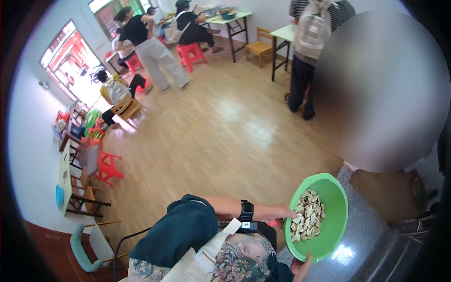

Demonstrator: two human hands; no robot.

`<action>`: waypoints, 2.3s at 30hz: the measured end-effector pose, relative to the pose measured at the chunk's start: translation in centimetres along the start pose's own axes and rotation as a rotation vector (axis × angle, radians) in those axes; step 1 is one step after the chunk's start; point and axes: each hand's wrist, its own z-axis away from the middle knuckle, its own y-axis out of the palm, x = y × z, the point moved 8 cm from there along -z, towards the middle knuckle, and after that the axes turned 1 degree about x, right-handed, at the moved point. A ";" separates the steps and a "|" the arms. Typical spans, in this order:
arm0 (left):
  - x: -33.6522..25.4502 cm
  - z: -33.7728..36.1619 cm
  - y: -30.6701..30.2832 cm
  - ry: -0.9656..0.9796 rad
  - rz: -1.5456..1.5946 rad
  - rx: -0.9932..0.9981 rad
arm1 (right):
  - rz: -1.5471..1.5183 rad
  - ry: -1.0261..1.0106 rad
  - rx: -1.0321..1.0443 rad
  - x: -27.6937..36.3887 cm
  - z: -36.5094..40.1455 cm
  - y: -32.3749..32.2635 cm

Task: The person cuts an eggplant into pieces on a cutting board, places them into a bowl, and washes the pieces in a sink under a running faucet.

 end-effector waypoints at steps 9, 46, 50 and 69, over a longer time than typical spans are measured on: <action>0.4 -8.1 0.8 -0.081 -0.129 0.030 | -0.107 -0.213 -0.015 3.5 0.8 2.1; -11.8 -14.7 4.2 -0.526 -0.084 0.071 | -0.047 -0.033 -0.431 16.4 3.2 13.7; -13.9 -13.6 7.3 -0.513 0.050 0.070 | -0.009 -0.023 -0.245 20.9 1.7 15.2; -23.6 -24.8 7.9 0.050 0.345 -0.166 | 0.199 -0.204 0.001 37.1 -14.0 23.0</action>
